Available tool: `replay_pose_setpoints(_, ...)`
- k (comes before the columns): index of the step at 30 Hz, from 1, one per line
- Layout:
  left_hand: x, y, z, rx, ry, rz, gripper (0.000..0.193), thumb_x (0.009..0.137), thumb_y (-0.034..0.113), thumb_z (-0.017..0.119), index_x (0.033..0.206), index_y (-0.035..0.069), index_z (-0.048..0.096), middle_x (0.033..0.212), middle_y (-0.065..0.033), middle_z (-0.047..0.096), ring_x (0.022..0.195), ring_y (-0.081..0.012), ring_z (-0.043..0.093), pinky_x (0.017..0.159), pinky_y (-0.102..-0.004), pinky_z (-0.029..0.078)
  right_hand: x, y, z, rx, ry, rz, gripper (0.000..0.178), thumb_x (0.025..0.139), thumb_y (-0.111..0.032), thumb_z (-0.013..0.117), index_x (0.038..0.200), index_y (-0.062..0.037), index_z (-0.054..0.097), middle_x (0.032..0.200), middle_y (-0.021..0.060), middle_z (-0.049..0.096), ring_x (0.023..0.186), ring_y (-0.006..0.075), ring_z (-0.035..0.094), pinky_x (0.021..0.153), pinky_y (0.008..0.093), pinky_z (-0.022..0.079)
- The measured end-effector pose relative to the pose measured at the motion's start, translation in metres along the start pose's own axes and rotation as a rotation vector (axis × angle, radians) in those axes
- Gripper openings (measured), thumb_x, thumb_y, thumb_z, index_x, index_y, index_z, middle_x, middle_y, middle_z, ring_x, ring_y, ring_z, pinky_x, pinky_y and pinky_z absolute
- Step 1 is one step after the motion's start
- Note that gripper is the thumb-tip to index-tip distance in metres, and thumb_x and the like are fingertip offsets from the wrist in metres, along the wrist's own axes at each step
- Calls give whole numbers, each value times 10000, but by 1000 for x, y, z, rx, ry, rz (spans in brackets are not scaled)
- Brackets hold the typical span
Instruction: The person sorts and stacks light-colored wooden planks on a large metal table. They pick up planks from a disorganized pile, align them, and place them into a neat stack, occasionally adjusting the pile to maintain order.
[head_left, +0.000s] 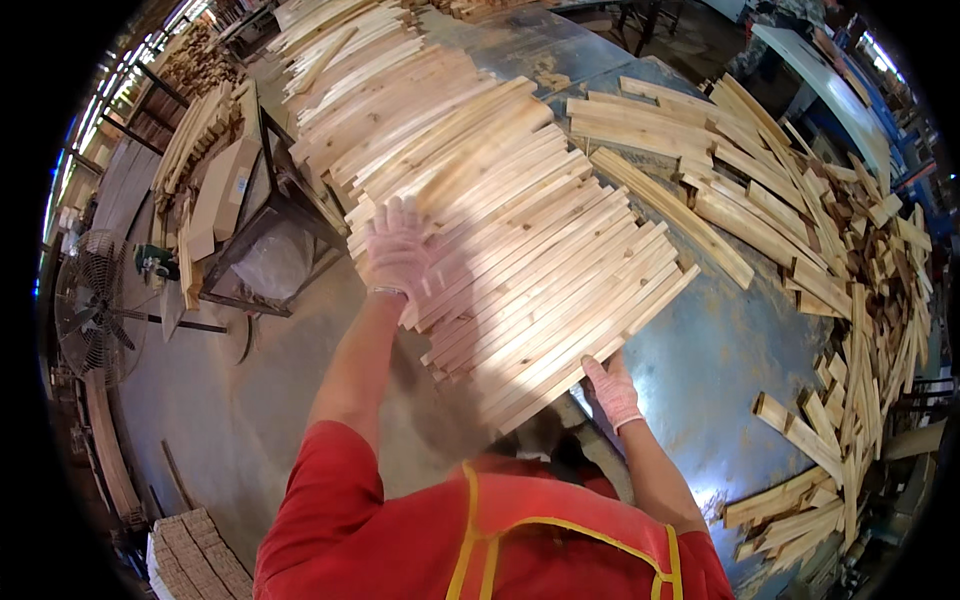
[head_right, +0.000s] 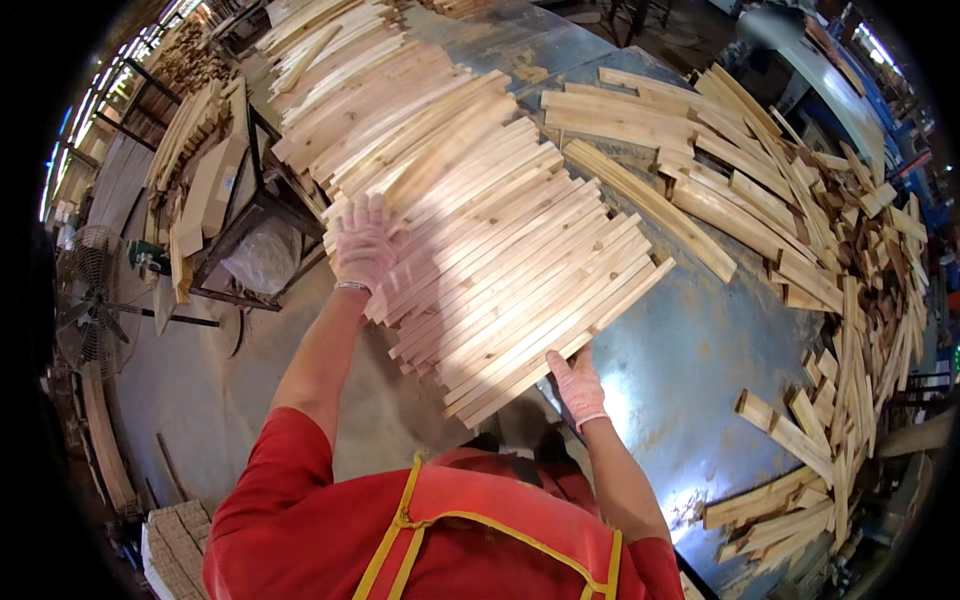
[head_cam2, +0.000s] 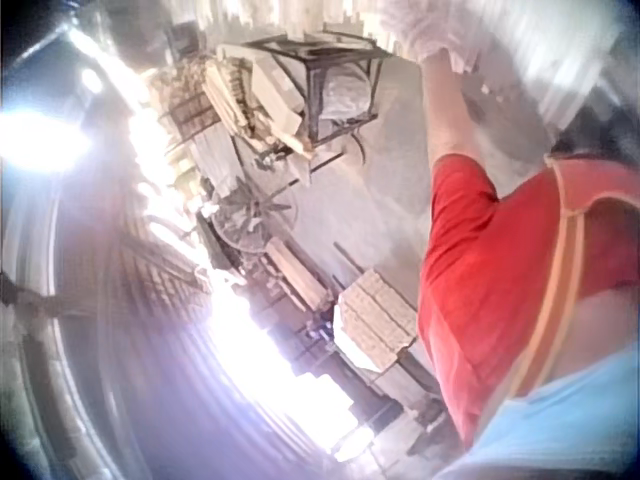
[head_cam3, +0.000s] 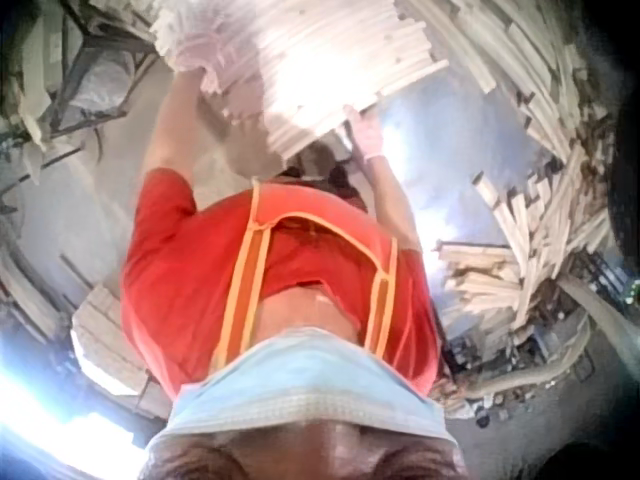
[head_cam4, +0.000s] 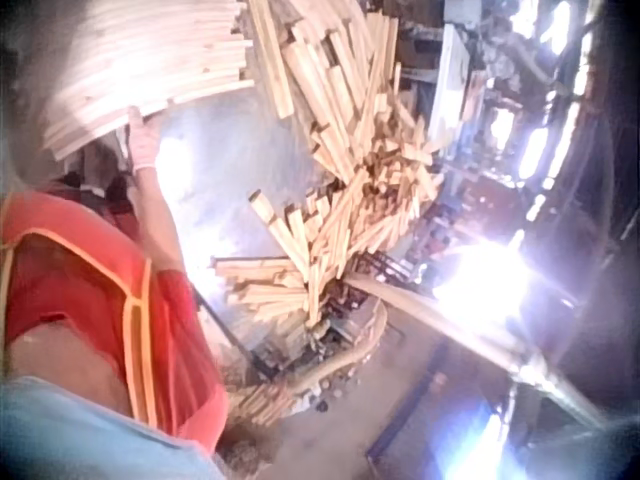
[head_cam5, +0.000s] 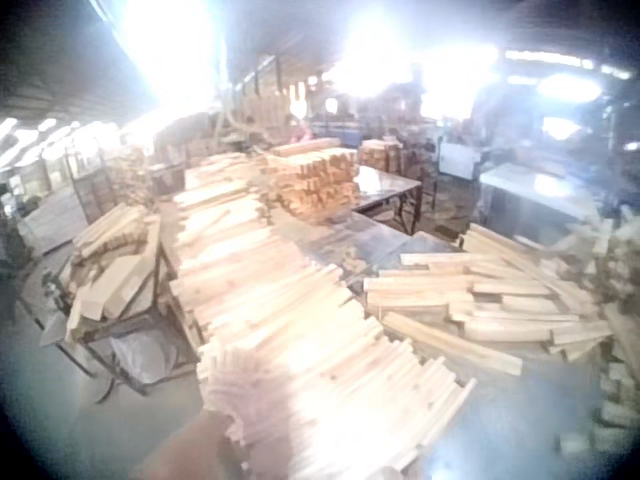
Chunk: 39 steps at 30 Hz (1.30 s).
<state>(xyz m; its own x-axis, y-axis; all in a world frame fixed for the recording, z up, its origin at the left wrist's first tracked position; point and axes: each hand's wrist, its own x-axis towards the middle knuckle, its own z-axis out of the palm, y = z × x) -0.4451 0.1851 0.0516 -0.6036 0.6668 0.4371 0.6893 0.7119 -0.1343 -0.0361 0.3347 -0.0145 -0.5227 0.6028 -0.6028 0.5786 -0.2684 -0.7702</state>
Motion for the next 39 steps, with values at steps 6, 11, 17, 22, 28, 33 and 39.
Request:
replay_pose_setpoints(6,-98,-20,14,-608,-155,-881,946,934,395,807,1706,120,335,1485,-200,602,1336,-327,573,1067,-534,499,15,26,13,-82,129,-18,1003,985,-519,730,1685,19,254,1570,289,561,1459,432,539,1193,434,424)
replay_pose_setpoints(11,-171,33,-18,-1617,-202,-1467,601,1006,321,749,1529,157,503,1129,-59,648,882,-201,650,784,-421,587,13,31,3,258,110,-158,842,992,-432,769,1614,-17,380,1379,231,686,1288,344,653,1100,404,493)
replay_pose_setpoints(17,-217,81,-75,-1363,-1011,-857,412,1025,307,753,1351,59,710,1138,-50,762,909,-148,698,818,-318,576,2,19,-54,58,342,-138,719,950,-363,825,1506,-82,467,1225,171,695,1084,274,637,1009,427,515)
replay_pose_setpoints(22,-117,158,-111,-975,-1189,-319,642,984,497,697,1389,-1,668,1179,-161,770,1070,-313,716,973,-393,563,22,56,-140,211,292,-136,955,956,-478,781,1609,99,390,1511,280,593,1359,331,604,1112,422,480)
replay_pose_setpoints(28,-51,286,-39,-703,-1107,-322,1071,843,680,737,1640,31,439,1541,-235,567,1442,-406,547,1176,-477,463,30,-11,-171,-399,106,54,905,953,-586,743,1491,111,533,1366,278,700,1273,366,671,1111,408,479)
replay_pose_setpoints(33,-25,322,-59,-743,-995,-201,1158,813,700,781,1655,4,398,1605,-258,492,1469,-420,518,1196,-489,456,38,37,-178,155,288,-148,772,909,-448,850,1417,72,589,1218,214,740,1118,290,710,995,398,547)
replay_pose_setpoints(39,58,315,-165,-1327,-426,30,997,805,488,869,1579,0,474,1410,-216,566,1348,-410,566,1148,-510,476,-68,-119,-202,462,521,-701,537,920,-121,868,1356,21,589,1163,98,725,1016,178,676,912,329,576)
